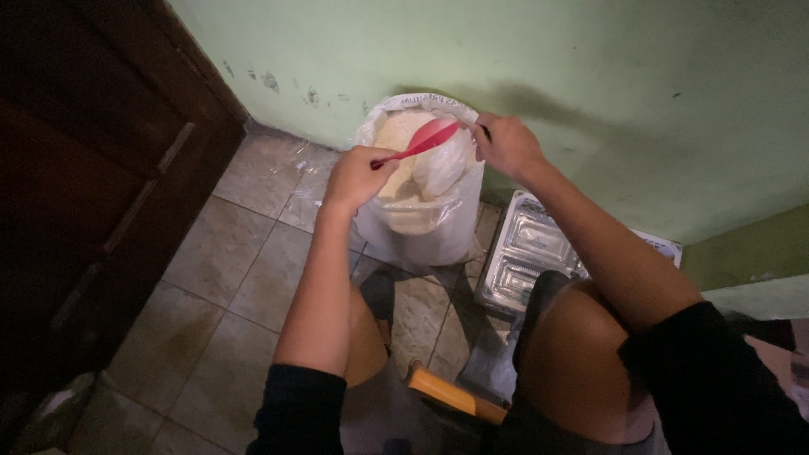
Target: The person scoops grain from a large bag into small plastic bags using a red scoop and then places the small bags into a plastic crate.
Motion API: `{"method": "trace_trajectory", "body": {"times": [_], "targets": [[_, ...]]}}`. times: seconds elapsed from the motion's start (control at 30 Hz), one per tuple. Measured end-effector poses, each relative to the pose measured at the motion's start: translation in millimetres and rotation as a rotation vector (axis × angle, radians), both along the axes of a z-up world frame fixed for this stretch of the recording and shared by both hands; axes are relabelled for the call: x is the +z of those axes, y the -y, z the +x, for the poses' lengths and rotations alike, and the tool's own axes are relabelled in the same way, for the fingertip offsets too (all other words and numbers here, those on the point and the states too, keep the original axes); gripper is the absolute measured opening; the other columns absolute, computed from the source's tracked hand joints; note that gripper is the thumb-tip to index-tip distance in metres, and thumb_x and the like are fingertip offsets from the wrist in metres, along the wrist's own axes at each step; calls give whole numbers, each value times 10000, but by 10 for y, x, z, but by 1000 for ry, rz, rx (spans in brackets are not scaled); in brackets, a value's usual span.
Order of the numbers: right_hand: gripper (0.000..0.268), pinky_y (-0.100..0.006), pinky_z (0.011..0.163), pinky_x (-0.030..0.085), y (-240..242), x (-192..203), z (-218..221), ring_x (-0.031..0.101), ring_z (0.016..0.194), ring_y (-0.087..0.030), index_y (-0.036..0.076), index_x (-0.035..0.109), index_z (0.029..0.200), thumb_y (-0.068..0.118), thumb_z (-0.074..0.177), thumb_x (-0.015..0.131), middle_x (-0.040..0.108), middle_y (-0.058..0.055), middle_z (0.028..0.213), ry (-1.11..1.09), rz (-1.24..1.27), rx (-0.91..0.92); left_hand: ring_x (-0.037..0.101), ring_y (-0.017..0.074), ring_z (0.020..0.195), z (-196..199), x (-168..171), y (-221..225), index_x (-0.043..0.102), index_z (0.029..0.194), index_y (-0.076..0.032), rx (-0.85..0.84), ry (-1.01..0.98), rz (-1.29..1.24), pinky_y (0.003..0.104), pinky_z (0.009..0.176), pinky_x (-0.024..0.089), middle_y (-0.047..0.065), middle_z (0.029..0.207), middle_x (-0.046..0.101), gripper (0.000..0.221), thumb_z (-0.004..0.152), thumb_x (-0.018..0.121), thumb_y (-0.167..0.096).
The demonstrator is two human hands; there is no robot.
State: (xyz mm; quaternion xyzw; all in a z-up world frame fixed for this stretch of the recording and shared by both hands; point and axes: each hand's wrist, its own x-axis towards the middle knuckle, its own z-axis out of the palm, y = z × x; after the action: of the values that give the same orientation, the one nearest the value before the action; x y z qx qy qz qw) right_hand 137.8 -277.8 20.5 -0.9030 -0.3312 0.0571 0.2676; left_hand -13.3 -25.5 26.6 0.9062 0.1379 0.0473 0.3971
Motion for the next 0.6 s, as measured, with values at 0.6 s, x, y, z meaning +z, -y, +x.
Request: {"method": "trace_trajectory", "body": {"times": [0.6], "targets": [[296,-434,756,565,35,67,113,770,787,-309,-12,705,1125,163,1125,467,776,-180,868,-180,-110,34,702,483,1202,93,-573,-261,819,1218,-171,-77,-219,220,569,1012,568,224,1211,784,342,948,661,-310]]}}
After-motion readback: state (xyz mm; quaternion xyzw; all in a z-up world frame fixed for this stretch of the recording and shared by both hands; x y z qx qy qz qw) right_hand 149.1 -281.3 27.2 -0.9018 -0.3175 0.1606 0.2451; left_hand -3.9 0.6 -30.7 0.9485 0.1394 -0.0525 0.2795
